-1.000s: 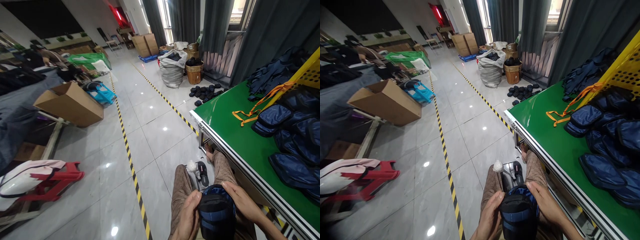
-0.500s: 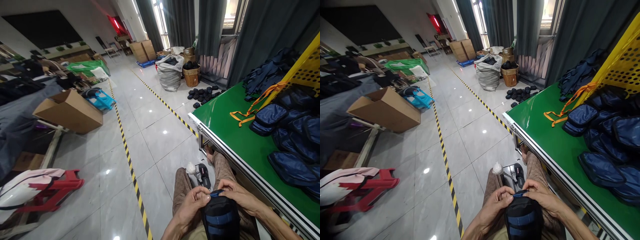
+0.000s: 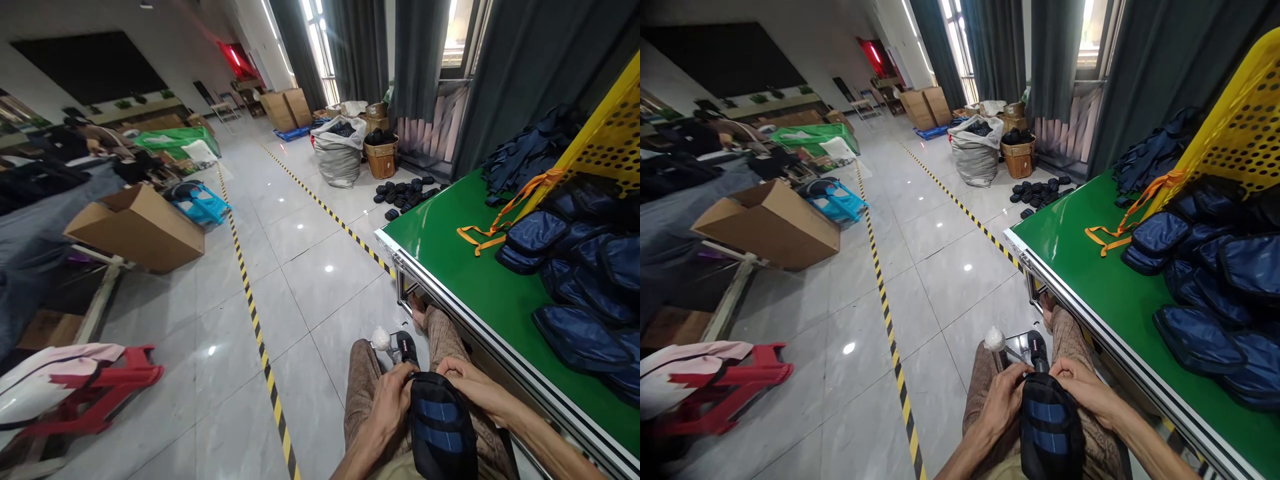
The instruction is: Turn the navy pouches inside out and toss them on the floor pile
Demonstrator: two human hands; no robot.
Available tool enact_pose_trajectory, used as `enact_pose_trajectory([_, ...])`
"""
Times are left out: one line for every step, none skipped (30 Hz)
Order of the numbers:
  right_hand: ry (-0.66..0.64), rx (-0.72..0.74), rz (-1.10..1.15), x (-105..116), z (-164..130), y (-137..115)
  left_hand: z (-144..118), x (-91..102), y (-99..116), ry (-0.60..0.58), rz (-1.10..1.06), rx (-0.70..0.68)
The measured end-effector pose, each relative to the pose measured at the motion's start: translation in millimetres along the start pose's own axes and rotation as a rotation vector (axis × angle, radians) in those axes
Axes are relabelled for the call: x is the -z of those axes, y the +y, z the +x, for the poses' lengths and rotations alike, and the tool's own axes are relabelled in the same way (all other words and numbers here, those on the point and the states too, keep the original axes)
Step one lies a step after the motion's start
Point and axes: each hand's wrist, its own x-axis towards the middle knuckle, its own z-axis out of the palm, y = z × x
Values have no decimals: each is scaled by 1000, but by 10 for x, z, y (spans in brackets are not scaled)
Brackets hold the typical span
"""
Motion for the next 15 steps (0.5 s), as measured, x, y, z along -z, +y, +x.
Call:
enact_pose_trajectory([-51,-36,54,37,-33,-42,-49,-3,-29,-7,56,-52])
enact_pose_trajectory([-103,-67,106,66,-61,-80,-94,-7,-70,-14,108,-86])
enact_pose_trajectory([-153,-92,150,87,-78,-110,-132,-12,-117,-20,162,-108])
enact_pose_trajectory([-197,-113,178,103,-81,-125,-163,-19,-164,-20,218,-123])
enact_pose_trajectory([-223,-129,178,118,-66,-123,-186,-28,-207,-20,269,-135])
enact_pose_trajectory([-229,-137,147,133,-33,-103,-201,-38,-238,-23,311,-144])
enact_pose_trajectory([-218,-127,89,148,17,-68,-207,-50,-255,-30,342,-149])
enact_pose_trajectory([-187,-95,8,165,77,-19,-207,-64,-257,-38,359,-146])
enact_pose_trajectory([-134,-41,-92,181,142,38,-202,-80,-247,-46,364,-137])
enact_pose_trajectory([-63,31,-206,195,203,99,-193,-96,-227,-53,358,-119])
enact_pose_trajectory([18,114,-323,207,253,159,-183,-112,-204,-54,343,-94])
enact_pose_trajectory([94,204,-430,217,287,216,-173,-126,-180,-46,320,-67])
enact_pose_trajectory([144,292,-518,226,303,264,-165,-136,-159,-30,292,-41])
enact_pose_trajectory([161,368,-584,235,302,301,-160,-142,-143,-11,261,-21])
enact_pose_trajectory([145,422,-619,245,286,322,-157,-143,-131,9,228,-5])
